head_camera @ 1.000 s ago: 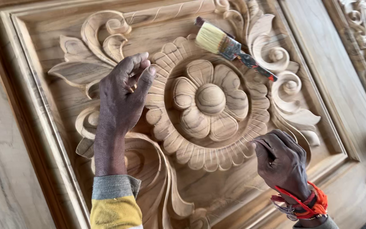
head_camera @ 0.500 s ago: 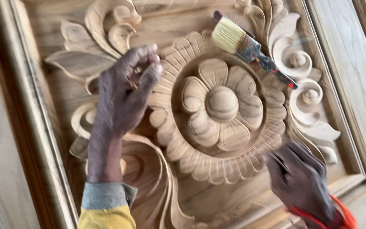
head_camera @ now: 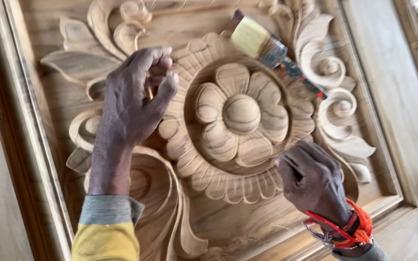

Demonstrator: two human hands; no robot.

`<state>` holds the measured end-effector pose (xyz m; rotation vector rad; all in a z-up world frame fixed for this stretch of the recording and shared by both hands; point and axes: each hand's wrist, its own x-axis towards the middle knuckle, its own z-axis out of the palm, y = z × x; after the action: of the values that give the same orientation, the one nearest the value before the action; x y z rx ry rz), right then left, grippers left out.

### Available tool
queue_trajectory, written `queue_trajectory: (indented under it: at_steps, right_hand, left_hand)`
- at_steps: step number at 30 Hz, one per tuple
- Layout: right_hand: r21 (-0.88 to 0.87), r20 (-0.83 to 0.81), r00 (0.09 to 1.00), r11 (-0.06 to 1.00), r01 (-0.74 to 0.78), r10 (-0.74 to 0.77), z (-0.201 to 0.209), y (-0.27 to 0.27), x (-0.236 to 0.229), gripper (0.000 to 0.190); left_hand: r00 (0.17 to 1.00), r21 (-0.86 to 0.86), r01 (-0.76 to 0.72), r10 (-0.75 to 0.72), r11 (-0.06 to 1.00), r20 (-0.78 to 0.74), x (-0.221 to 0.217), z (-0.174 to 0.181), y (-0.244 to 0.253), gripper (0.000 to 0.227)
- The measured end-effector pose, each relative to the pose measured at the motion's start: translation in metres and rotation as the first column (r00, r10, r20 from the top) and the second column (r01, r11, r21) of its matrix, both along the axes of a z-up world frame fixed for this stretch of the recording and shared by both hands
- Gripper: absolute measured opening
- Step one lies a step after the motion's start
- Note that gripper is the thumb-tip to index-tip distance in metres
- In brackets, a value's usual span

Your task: The person cleans a detailed floral wood carving on a door using a small brush and their hands.

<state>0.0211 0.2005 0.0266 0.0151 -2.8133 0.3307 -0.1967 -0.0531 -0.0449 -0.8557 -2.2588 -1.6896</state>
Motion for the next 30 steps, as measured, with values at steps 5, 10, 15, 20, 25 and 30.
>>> queue_trajectory:
  at_steps: [5,10,15,20,25,30]
  right_hand:
    - [0.069,0.052,0.997,0.996,0.055,-0.058,0.012,-0.002,0.013,0.004]
    - [0.033,0.004,1.000,0.999,-0.004,0.003,0.006,-0.001,0.002,0.007]
    - [0.048,0.031,0.999,0.999,0.024,-0.025,0.014,-0.010,0.011,0.003]
    - [0.002,0.089,0.992,0.996,0.088,-0.088,0.009,-0.009,0.007,0.004]
    - [0.001,0.066,0.995,0.997,0.081,-0.081,0.008,-0.012,0.012,0.003]
    - [0.007,0.126,0.987,0.995,0.101,-0.101,0.011,-0.010,0.007,0.003]
  left_hand:
    - [1.000,-0.155,-0.012,0.014,0.988,0.015,0.004,0.005,0.003,0.039]
    - [0.987,-0.222,-0.078,0.043,0.972,-0.155,0.009,0.004,0.011,0.056]
    - [0.996,-0.285,-0.044,0.021,0.958,-0.084,0.008,-0.002,0.011,0.080]
    - [0.974,-0.327,-0.116,0.044,0.938,-0.221,0.012,-0.001,0.015,0.086]
    - [0.968,-0.375,-0.147,0.055,0.915,-0.247,0.008,-0.005,0.019,0.074]
    - [0.959,-0.385,-0.183,0.077,0.905,-0.274,0.016,0.000,0.017,0.066]
